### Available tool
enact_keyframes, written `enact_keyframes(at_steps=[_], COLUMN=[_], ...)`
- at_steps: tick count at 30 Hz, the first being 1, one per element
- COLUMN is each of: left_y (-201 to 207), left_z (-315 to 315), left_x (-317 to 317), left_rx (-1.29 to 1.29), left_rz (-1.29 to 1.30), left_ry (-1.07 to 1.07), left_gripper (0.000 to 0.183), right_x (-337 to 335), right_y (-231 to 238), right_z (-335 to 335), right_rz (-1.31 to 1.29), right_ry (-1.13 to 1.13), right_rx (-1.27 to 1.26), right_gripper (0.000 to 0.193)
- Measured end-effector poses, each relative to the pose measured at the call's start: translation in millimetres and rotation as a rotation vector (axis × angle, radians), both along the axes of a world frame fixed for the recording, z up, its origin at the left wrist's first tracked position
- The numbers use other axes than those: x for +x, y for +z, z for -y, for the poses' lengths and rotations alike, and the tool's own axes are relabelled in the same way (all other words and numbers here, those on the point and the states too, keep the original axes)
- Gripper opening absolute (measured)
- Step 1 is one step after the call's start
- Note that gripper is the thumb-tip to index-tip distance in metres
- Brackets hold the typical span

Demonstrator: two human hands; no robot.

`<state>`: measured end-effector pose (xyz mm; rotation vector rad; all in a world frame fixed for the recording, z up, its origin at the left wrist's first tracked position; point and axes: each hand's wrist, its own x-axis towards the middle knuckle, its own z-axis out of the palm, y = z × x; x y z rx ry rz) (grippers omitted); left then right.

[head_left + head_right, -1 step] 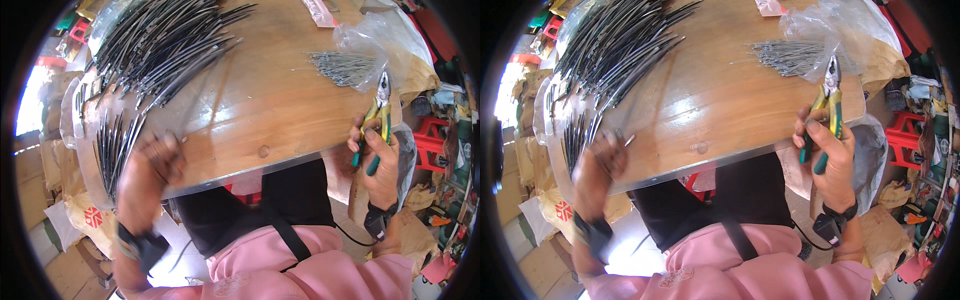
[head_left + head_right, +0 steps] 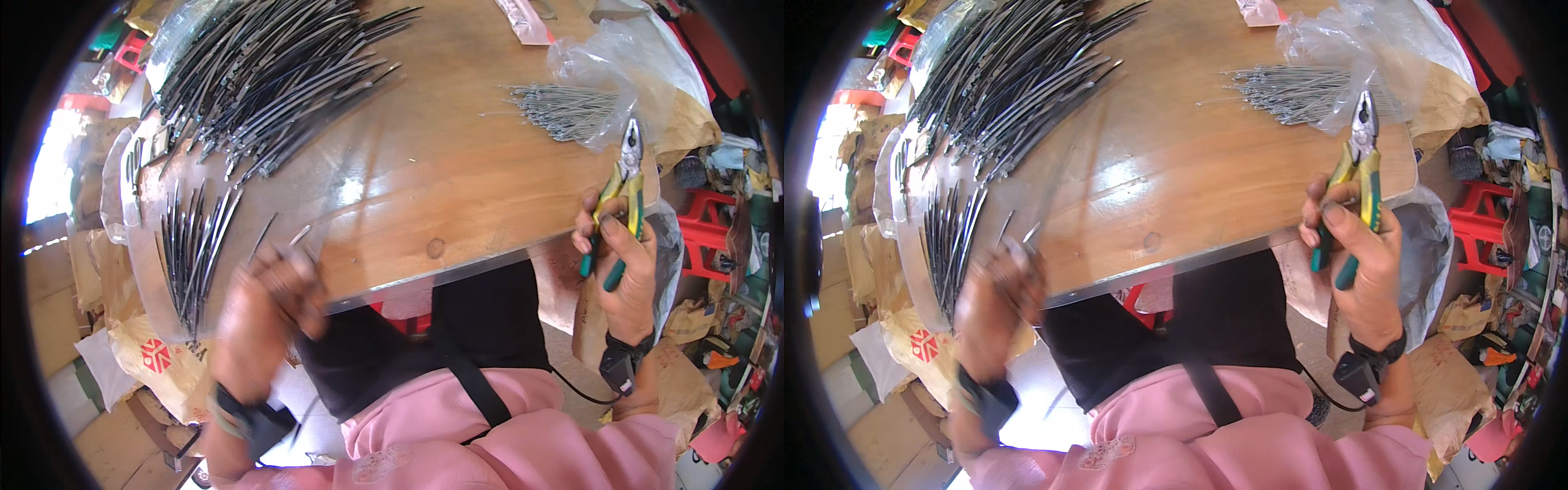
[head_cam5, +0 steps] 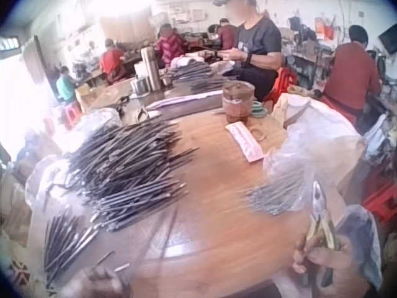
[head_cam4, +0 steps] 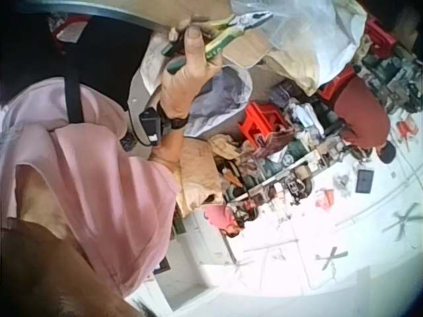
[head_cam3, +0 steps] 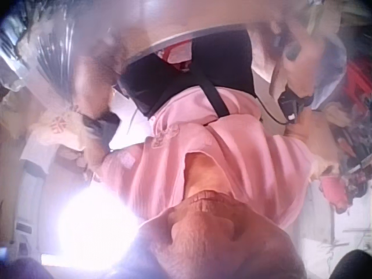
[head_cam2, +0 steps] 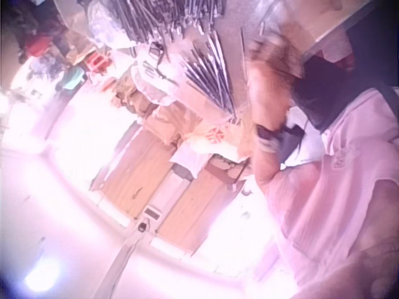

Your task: The person processes metal rods at a table by picking up rods, holding them together with pliers, and wrapping wire around them before placing them back into a pile.

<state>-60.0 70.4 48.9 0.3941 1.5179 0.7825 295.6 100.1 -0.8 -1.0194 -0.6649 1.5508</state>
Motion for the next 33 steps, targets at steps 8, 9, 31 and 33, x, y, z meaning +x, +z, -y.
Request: enact_keyframes(at_steps=[8, 9, 31, 33], left_y=[-22.3, -29.1, -40.5, -41.1], left_z=[64.4, 64.4, 60.0, 60.9], left_x=[63.7, 66.4, 57.9, 57.9], left_rx=[0.139, 0.133, 0.151, 0.156], left_rz=[0.989, 1.072, 0.168, 0.200], left_ry=[0.247, 0.180, -0.346, -0.340], left_gripper=[0.064, 0.062, 0.008, 0.006], right_x=[-23.3, -25.2, -58.1, -53.8], right_y=[22.3, 26.8, -6.4, -4.3], right_z=[-0.3, 0.8, 30.5, 29.6], right_rz=[0.071, 0.120, 0.375, 0.257], right_ry=[0.148, 0.163, 0.384, 0.370], right_rx=[0.109, 0.128, 0.113, 0.025], right_gripper=[0.024, 0.024, 0.022, 0.020])
